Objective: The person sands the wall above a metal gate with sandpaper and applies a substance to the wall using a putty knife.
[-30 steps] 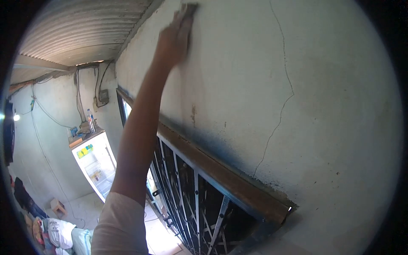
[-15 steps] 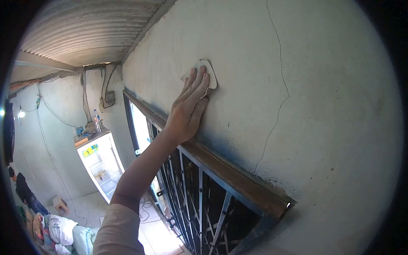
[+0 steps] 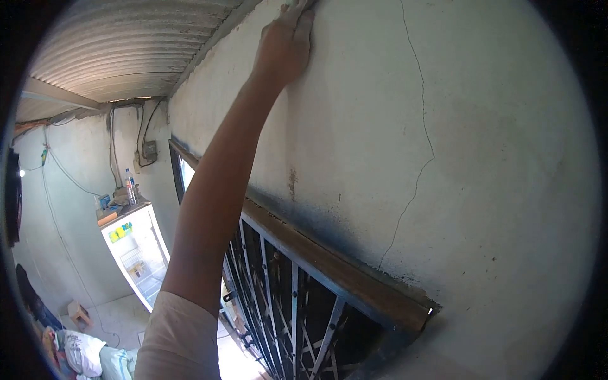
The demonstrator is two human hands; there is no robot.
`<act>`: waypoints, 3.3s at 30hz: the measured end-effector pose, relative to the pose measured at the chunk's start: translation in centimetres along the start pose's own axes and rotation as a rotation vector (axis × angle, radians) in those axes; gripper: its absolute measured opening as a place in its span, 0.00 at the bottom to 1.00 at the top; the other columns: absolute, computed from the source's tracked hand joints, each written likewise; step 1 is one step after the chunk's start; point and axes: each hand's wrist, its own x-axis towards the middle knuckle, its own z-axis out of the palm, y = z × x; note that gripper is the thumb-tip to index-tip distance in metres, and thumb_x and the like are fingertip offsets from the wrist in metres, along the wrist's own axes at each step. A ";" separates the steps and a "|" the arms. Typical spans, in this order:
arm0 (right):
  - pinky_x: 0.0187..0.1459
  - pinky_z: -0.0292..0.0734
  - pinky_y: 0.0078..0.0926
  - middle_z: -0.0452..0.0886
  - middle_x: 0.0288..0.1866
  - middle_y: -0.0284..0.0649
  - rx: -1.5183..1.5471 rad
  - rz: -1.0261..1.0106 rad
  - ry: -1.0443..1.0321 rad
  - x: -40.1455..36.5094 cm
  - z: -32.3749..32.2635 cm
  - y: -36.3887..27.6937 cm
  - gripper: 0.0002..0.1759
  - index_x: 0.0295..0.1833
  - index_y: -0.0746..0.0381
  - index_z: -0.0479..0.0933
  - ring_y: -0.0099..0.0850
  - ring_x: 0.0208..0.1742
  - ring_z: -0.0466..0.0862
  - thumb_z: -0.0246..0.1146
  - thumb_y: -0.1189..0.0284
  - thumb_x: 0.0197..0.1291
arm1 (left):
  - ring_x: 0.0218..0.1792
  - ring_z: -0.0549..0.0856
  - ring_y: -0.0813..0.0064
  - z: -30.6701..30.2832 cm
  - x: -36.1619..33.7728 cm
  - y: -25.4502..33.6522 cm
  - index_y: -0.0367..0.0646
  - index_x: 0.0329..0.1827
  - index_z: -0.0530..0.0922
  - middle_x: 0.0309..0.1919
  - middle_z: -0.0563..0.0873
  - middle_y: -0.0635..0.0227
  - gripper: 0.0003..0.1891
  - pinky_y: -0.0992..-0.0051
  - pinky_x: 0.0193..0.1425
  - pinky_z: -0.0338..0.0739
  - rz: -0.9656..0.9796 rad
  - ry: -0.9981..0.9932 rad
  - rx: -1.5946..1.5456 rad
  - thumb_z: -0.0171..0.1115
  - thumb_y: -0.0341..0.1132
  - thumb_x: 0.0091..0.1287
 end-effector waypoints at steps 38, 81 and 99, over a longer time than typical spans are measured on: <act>0.62 0.73 0.40 0.77 0.62 0.53 -0.134 0.043 -0.622 12.6 19.8 10.8 0.26 0.58 0.71 0.75 0.39 0.65 0.76 0.49 0.57 0.76 | 0.65 0.76 0.57 -18.5 -41.9 22.5 0.24 0.72 0.62 0.69 0.71 0.53 0.42 0.60 0.69 0.70 -1.383 -0.295 -2.099 0.61 0.55 0.69; 0.65 0.74 0.31 0.85 0.55 0.47 -0.597 -0.488 -0.532 24.4 28.4 -9.3 0.25 0.64 0.70 0.76 0.30 0.56 0.84 0.62 0.63 0.69 | 0.19 0.78 0.81 -14.5 -46.5 22.5 0.41 0.60 0.65 0.32 0.79 0.67 0.23 0.80 0.23 0.74 -1.442 0.073 -0.877 0.65 0.26 0.64; 0.65 0.75 0.39 0.81 0.60 0.47 -1.670 -1.612 -0.473 37.9 36.1 -17.8 0.25 0.61 0.60 0.79 0.43 0.63 0.79 0.64 0.83 0.55 | 0.24 0.80 0.82 -9.2 -44.2 15.7 0.35 0.66 0.71 0.35 0.82 0.70 0.25 0.81 0.27 0.74 -1.319 -0.001 -1.079 0.65 0.27 0.65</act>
